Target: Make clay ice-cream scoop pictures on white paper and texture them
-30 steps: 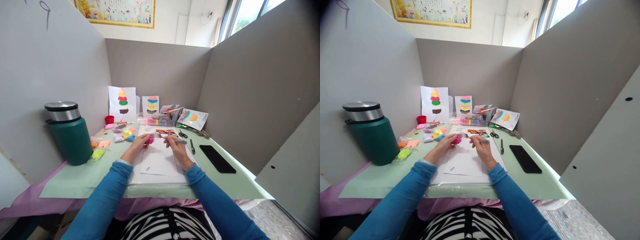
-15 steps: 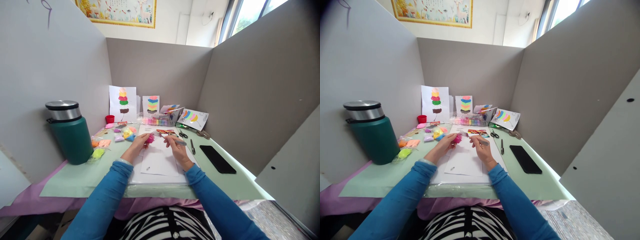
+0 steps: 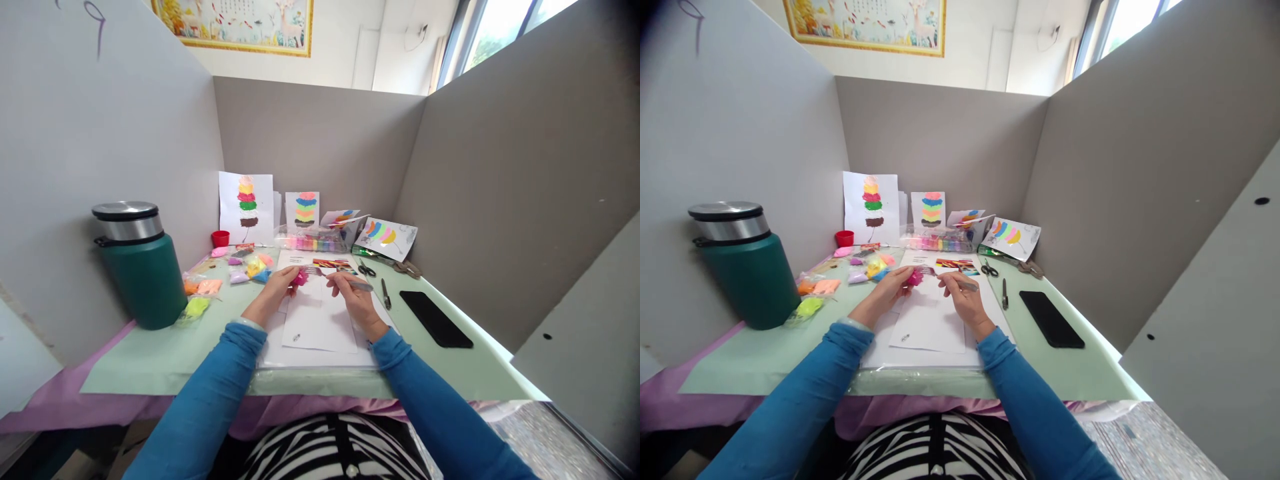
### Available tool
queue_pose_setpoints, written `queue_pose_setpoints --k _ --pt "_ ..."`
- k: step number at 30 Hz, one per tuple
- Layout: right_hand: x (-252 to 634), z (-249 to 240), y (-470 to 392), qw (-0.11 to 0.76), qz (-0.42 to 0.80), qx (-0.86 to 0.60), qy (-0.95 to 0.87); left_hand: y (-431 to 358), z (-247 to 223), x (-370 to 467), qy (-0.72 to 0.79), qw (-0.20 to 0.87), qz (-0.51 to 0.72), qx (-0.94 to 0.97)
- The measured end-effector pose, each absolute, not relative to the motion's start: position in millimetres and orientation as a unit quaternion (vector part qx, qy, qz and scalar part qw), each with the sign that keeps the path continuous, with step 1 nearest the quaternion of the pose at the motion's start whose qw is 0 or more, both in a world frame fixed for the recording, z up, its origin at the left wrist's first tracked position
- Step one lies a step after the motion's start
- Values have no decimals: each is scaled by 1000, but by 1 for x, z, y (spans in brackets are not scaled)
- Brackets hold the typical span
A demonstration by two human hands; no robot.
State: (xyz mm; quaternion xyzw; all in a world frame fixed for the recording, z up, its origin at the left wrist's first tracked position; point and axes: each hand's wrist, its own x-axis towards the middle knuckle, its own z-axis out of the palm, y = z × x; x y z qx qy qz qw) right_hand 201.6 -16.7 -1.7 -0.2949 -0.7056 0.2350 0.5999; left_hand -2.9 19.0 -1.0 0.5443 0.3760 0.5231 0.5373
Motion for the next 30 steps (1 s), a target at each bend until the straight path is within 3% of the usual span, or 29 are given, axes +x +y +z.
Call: queue_pose_setpoints --k 17,25,30 --pt "203 -2 -18 604 248 -295 -698 16 3 0 370 497 554 556" --pt "201 -4 -19 583 173 -308 -732 16 2 1 412 442 530 594" --pt "197 -4 -20 527 25 -292 -797 17 3 1 438 378 520 629"
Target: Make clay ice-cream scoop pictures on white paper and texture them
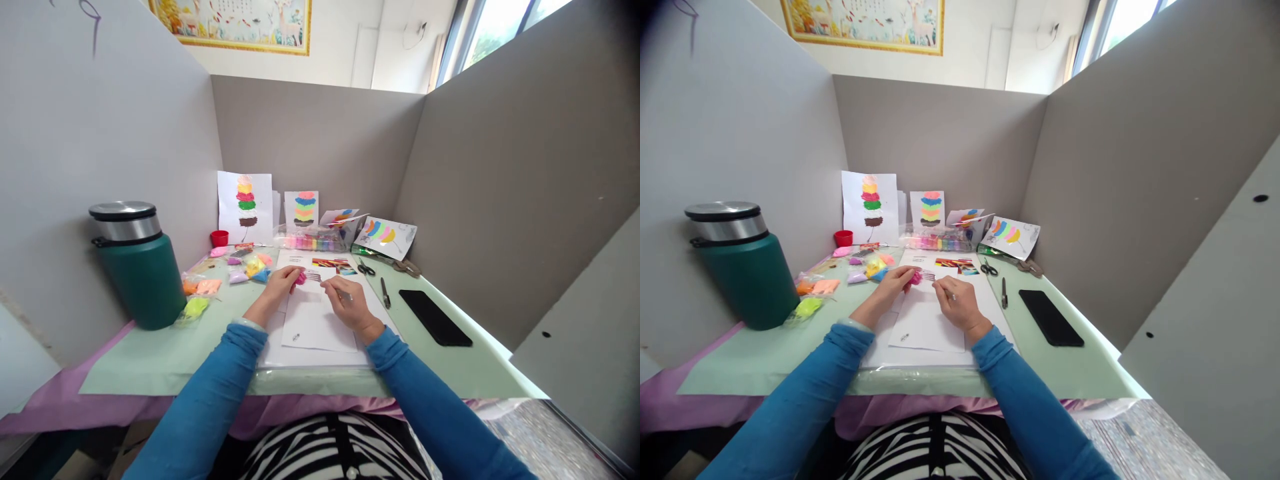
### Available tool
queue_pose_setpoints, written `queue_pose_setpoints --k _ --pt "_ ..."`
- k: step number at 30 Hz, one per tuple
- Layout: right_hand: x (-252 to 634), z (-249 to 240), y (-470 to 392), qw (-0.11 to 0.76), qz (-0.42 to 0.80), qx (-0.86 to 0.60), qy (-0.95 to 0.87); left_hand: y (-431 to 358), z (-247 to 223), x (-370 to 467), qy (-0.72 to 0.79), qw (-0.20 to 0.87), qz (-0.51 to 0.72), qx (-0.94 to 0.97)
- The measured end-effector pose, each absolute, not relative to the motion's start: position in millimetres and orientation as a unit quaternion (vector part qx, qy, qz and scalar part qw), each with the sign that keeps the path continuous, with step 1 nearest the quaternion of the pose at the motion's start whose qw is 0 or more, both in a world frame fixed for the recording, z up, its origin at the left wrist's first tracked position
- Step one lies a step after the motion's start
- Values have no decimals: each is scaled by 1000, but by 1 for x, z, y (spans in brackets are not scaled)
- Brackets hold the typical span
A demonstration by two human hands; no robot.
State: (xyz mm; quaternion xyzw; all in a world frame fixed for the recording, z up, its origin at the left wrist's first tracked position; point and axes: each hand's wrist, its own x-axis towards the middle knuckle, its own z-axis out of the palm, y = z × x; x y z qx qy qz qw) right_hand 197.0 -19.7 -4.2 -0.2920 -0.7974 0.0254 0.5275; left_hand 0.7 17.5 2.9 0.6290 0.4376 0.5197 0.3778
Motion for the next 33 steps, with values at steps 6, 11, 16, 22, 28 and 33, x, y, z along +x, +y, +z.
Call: queue_pose_setpoints --k 6,11,16,22,28,33 --pt "200 -7 -17 576 86 -296 -757 15 5 0 441 382 529 616" --pt "201 -5 -18 574 162 -300 -744 16 4 1 420 432 535 592" --pt "201 -5 -17 587 237 -316 -707 19 0 0 410 439 536 594" --pt "197 -5 -15 612 318 -323 -649 22 -3 -1 411 436 523 606" --pt "194 -3 -5 639 494 -308 -503 19 0 1 368 483 539 584" --pt "193 -1 -3 645 581 -282 -409 15 3 3 329 516 549 570"
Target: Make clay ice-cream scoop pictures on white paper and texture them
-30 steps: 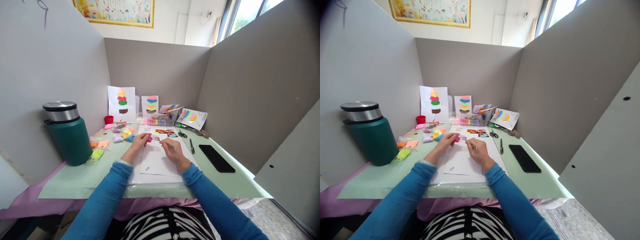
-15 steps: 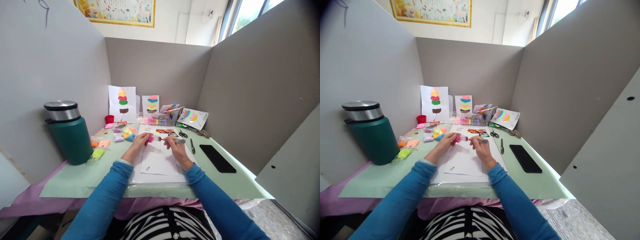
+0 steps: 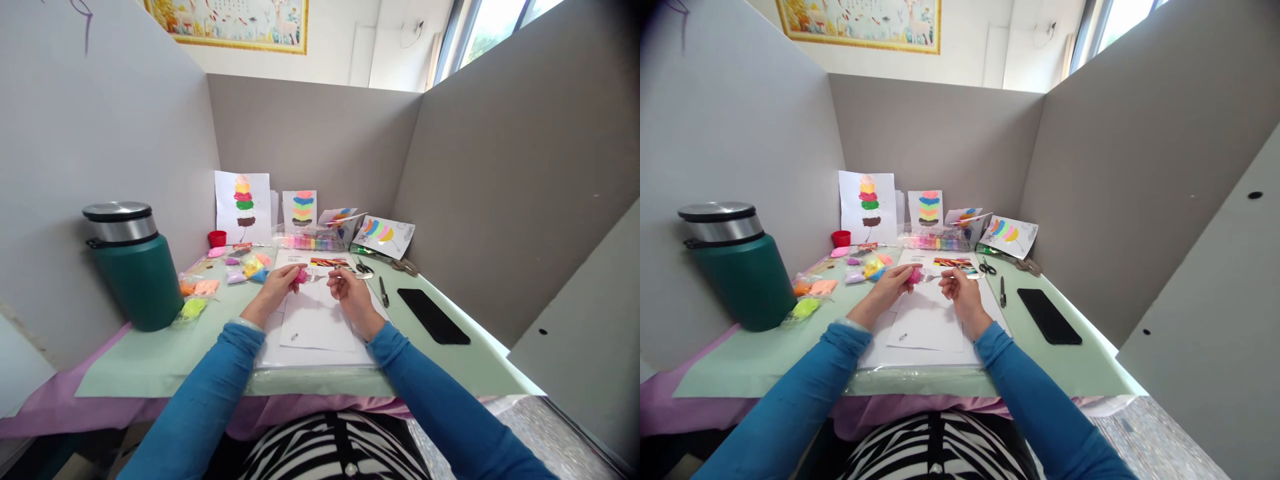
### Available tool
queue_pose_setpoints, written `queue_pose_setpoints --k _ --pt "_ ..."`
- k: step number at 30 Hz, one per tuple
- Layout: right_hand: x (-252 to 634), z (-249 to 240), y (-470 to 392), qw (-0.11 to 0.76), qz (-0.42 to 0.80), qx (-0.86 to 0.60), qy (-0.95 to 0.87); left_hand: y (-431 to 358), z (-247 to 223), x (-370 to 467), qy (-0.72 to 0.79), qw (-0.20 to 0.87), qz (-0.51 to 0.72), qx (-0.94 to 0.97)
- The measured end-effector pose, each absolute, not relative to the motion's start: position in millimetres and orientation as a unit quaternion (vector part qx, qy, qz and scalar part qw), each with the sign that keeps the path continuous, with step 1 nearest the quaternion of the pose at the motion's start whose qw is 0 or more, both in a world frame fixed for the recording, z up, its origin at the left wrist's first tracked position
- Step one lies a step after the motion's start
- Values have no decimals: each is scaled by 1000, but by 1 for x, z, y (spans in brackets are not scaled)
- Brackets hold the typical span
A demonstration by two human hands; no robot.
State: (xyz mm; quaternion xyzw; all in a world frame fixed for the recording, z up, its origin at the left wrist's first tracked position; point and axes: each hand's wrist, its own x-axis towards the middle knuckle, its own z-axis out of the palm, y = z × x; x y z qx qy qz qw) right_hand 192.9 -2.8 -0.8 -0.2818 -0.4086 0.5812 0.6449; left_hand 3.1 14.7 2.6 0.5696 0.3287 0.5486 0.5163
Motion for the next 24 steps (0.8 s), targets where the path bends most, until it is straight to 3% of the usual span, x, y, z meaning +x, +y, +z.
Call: queue_pose_setpoints --k 8,24 --pt "194 0 1 624 677 -276 -277 14 4 4 273 567 552 548" --pt "192 -9 3 633 695 -241 -243 11 8 7 269 548 563 557"
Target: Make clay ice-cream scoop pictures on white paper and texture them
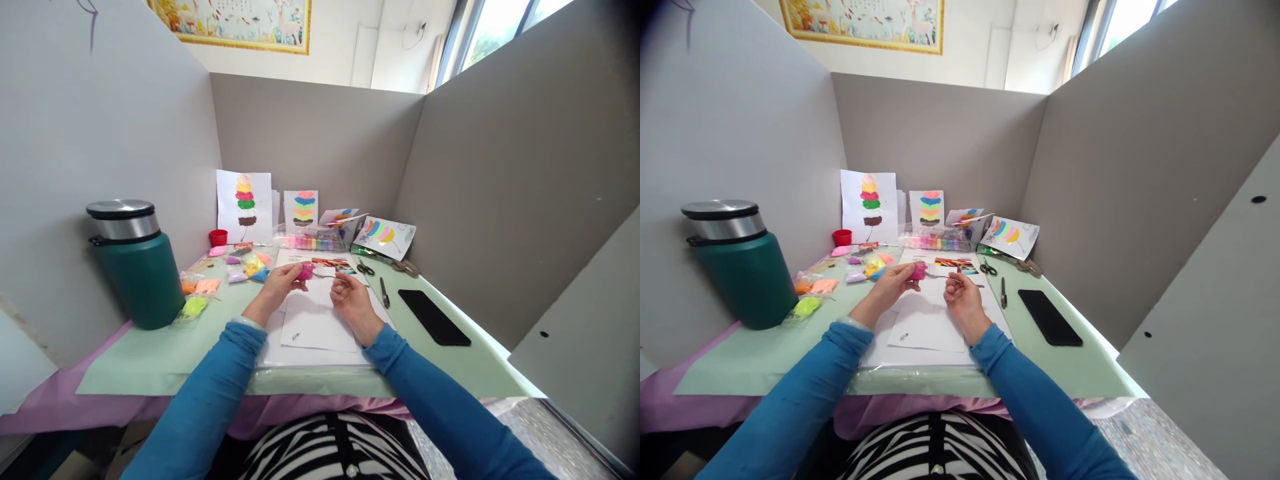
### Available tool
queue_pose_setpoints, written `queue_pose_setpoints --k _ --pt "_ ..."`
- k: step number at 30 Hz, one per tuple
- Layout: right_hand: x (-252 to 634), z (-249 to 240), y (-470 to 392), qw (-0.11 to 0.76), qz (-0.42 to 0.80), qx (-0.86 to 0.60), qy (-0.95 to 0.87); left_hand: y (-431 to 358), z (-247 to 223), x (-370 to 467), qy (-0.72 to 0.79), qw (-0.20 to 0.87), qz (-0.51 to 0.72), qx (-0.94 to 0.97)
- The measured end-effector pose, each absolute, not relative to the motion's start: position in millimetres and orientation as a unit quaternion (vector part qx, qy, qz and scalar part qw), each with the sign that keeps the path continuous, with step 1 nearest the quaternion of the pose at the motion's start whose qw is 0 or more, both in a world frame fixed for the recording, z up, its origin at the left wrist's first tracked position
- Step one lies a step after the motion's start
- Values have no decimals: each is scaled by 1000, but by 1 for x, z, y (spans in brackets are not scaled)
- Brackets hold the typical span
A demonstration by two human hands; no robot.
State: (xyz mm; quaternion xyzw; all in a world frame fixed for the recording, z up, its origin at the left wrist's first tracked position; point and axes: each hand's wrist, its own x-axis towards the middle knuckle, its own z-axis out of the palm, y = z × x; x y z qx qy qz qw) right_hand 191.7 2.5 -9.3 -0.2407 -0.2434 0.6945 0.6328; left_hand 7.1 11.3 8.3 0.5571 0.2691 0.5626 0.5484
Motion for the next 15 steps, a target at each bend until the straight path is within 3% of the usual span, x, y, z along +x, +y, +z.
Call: queue_pose_setpoints --k 15 --pt "189 -8 1 656 680 -241 -223 13 7 6 295 525 600 526"
